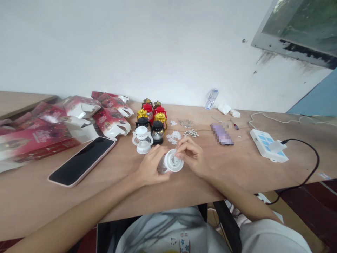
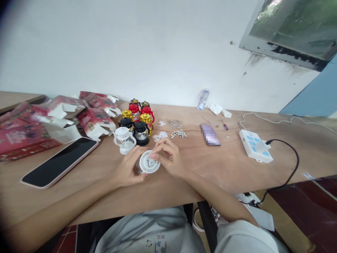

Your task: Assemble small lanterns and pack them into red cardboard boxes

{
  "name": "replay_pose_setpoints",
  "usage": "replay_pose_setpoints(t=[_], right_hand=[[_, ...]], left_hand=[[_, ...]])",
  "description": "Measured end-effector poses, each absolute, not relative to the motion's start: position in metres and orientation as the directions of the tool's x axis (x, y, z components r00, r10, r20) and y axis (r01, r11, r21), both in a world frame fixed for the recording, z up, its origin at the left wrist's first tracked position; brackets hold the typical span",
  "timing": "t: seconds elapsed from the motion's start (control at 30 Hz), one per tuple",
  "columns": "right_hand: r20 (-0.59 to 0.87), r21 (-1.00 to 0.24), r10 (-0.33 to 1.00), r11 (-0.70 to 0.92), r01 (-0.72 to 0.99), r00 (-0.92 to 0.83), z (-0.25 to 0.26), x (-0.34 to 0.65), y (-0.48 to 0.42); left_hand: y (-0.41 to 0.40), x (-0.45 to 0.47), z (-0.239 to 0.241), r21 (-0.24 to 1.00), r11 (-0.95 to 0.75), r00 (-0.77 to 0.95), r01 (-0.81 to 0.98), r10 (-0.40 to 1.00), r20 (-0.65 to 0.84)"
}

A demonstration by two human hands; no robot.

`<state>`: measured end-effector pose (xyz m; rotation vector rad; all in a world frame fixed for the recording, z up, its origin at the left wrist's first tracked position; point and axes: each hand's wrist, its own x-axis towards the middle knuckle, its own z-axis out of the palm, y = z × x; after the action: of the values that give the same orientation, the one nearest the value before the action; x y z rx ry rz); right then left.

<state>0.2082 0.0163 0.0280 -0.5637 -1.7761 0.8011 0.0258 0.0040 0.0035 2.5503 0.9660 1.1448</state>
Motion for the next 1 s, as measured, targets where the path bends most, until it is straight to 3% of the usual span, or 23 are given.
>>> replay_pose_setpoints(t=[0.33, 0.57, 0.77, 1.0], right_hand=[[0.679, -0.660, 0.632, 0.748, 0.067, -0.375, 0.0266, 0.2112, 0.0170], [0.691, -0.658, 0.613, 0.753, 0.017, -0.383, 0.0273, 0.2100, 0.0164], [0.783, -0.478, 0.442, 0.878, 0.029, -0.437, 0.0279, 0.2131, 0.0136], [0.644, -0.699, 0.579, 0.711, -0.078, -0.501, 0.0309, 0.2176, 0.0204]], left_hand=[[0.0063, 0.0257, -0.0014, 0.392, -0.789, 0.490, 0.473, 0.605, 0.628], [0.0077, 0.0240, -0.0020, 0.363, -0.824, 0.498, 0.436, 0.557, 0.665], [0.0074, 0.0215, -0.0026, 0.387, -0.806, 0.503, 0.449, 0.586, 0.636], [0.0061, 0.0200, 0.0017, 0.438, -0.780, 0.483, 0.446, 0.622, 0.616]])
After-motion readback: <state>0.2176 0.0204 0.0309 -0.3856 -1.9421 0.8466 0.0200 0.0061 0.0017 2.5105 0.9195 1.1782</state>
